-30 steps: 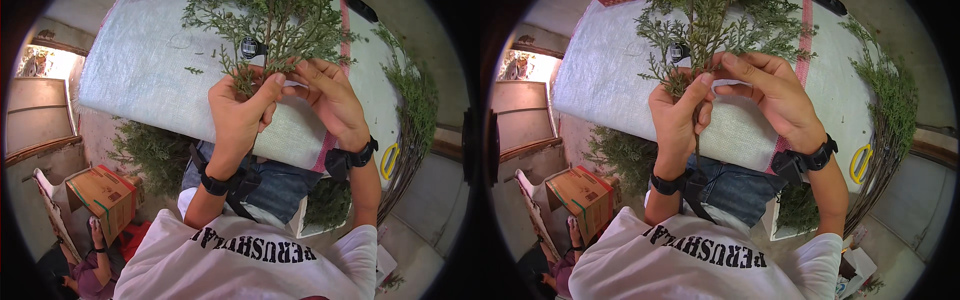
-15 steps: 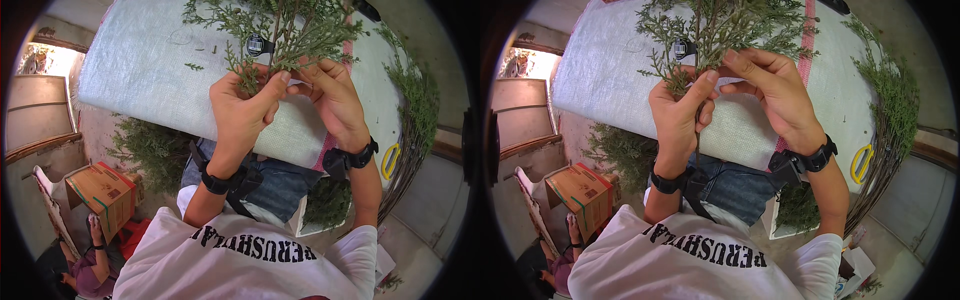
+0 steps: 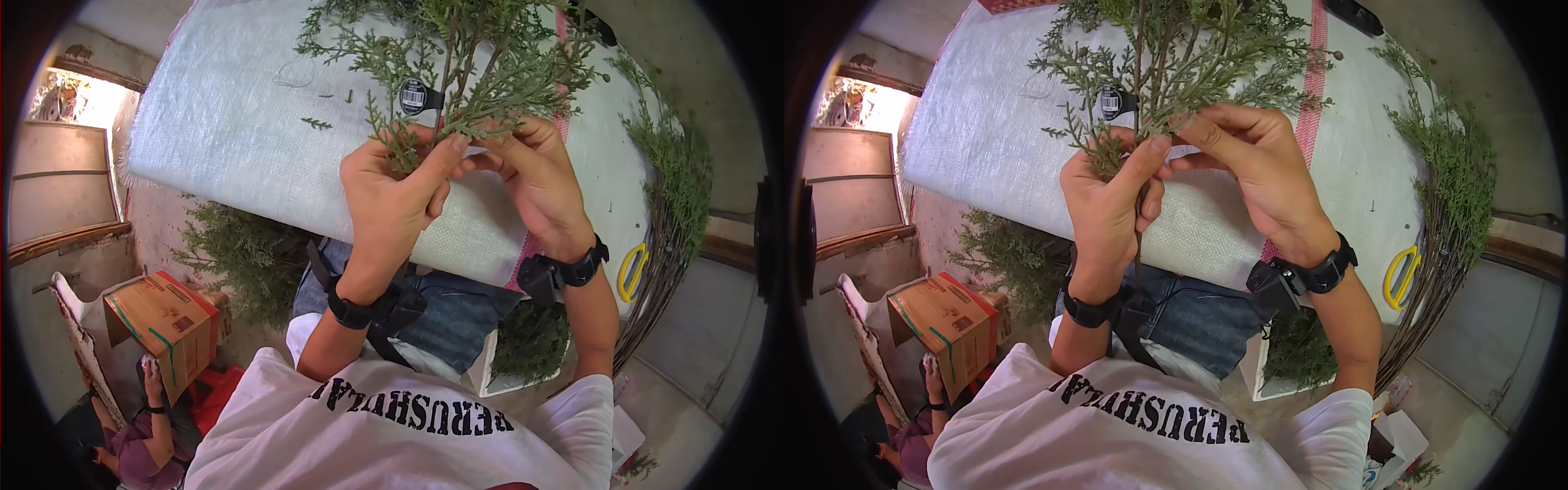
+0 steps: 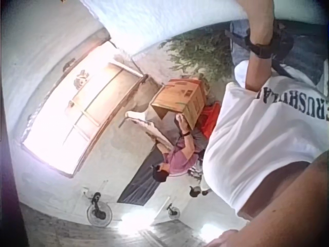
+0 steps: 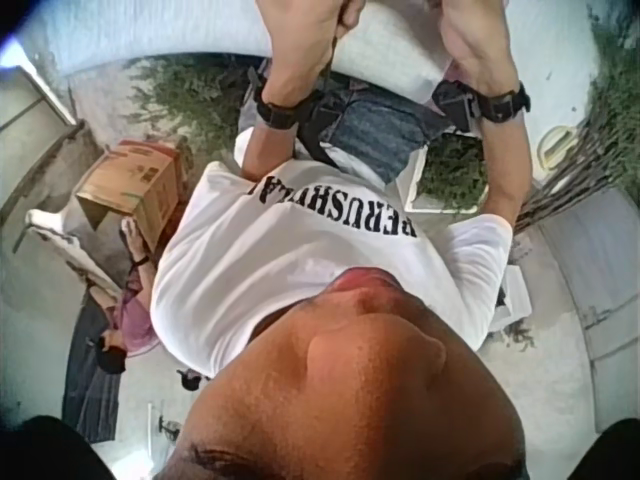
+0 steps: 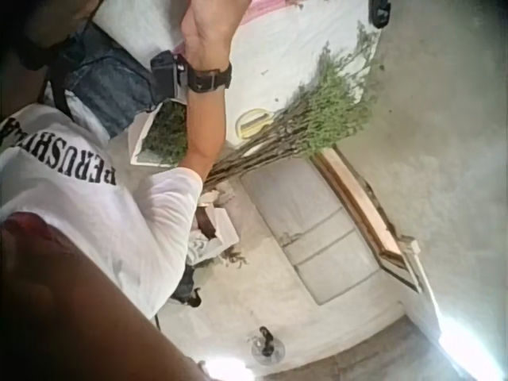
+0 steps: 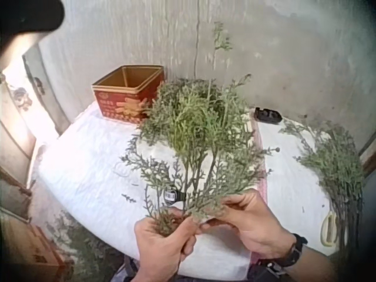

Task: Bundling and tying evergreen branches together using wire to form a garland or wreath.

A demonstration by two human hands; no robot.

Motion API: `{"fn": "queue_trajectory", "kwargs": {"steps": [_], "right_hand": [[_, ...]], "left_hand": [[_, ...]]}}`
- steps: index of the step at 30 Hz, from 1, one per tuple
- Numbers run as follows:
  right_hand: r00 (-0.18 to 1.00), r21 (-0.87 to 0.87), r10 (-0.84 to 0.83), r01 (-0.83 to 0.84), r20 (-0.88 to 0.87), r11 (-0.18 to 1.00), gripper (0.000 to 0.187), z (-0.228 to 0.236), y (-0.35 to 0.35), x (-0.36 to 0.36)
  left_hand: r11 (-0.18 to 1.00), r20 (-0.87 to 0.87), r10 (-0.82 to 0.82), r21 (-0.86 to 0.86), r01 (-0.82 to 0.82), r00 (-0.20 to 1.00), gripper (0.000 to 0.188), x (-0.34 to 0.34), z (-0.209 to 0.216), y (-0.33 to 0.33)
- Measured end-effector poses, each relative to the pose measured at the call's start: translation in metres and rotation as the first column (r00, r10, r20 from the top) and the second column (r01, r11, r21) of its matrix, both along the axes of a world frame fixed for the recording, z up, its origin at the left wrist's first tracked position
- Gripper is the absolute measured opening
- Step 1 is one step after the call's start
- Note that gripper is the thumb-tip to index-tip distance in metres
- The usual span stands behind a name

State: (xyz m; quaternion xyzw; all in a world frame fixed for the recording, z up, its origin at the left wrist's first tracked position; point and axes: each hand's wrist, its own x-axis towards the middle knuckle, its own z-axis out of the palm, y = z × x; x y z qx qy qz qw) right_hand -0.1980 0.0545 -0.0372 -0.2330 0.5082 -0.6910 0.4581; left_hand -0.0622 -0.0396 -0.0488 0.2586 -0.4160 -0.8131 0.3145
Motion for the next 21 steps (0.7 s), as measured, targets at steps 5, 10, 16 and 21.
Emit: {"fn": "queue_trajectory", "kwargs": {"steps": [5,10,16,21], "right_hand": [[0.999,0.008,0.006,-0.006,0.046,1.000,0.018,0.004,-0.004,0.005],[0.999,0.047,0.012,-0.014,0.030,0.999,0.014,0.009,-0.002,0.004],[0.995,0.091,0.030,-0.021,-0.092,0.996,0.013,0.023,-0.003,0.001],[0.975,0.111,0.076,-0.053,-0.208,0.992,0.014,0.032,0.006,-0.008]], "left_hand": [[1.000,-0.006,0.018,-0.019,-0.018,1.000,0.012,0.000,0.002,-0.001],[1.000,0.001,0.011,-0.007,-0.011,1.000,0.014,-0.003,0.001,0.000],[0.998,-0.016,-0.028,0.049,0.029,0.999,0.016,0.001,0.001,-0.004],[0.987,-0.049,-0.088,0.130,0.094,0.995,0.015,0.004,0.000,-0.005]]}}
